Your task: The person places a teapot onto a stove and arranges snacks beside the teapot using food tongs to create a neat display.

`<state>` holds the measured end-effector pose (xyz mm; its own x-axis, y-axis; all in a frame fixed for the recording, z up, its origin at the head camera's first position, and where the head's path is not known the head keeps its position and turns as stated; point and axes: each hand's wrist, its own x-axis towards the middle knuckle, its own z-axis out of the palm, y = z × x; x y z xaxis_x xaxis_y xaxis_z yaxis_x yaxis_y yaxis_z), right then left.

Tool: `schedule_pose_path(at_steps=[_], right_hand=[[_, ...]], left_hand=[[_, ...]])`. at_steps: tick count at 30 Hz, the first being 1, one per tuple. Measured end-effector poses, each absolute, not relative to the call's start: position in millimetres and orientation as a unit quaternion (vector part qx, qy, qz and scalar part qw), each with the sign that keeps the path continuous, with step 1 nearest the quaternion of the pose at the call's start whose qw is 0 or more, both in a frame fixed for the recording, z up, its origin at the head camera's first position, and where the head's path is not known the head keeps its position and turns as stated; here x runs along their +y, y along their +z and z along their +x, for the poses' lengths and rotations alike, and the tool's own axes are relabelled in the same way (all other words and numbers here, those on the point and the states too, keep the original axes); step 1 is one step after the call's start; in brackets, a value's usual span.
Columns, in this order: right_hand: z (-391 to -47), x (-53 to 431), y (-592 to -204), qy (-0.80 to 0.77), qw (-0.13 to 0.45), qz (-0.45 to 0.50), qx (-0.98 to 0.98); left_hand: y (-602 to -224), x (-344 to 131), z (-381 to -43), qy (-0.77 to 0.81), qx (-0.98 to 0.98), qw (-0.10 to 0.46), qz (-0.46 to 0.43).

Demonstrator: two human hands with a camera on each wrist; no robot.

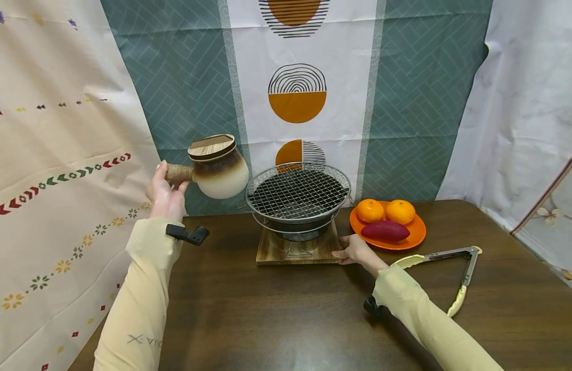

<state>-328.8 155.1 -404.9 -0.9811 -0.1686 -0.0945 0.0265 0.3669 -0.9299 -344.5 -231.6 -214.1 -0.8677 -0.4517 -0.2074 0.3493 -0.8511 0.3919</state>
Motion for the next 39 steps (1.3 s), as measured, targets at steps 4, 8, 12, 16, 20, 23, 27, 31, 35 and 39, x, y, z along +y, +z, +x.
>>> schedule_pose_path(at_steps=[4,8,12,16,20,23,27,31,35,39], right_hand=[[-329,155,-405,-0.562,0.089,-0.041,0.821],[-330,155,-405,-0.561,0.090,-0.042,0.822],[-330,155,-405,-0.563,0.091,-0.038,0.820],[-330,155,-404,-0.563,0.091,-0.046,0.820],[-330,155,-403,-0.566,0.095,-0.047,0.818],[-329,154,-403,-0.568,0.099,-0.041,0.816],[-329,154,-404,-0.568,0.095,-0.037,0.817],[-328,155,-405,-0.569,0.092,-0.038,0.817],[-329,155,-406,-0.565,0.088,-0.040,0.819],[-329,153,-406,-0.561,0.085,-0.036,0.823]], left_hand=[[-212,-225,-345,-0.955,-0.175,0.200,0.132],[-210,-218,-346,-0.953,-0.180,0.205,0.132],[-210,-209,-347,-0.950,-0.184,0.213,0.133],[-210,-199,-350,-0.944,-0.203,0.224,0.134],[-211,-189,-354,-0.940,-0.217,0.224,0.135],[-213,-182,-357,-0.940,-0.223,0.223,0.133],[-214,-170,-360,-0.938,-0.230,0.222,0.133],[-214,-159,-363,-0.938,-0.236,0.219,0.129],[-215,-149,-365,-0.935,-0.251,0.221,0.121],[-217,-142,-367,-0.931,-0.261,0.226,0.119]])
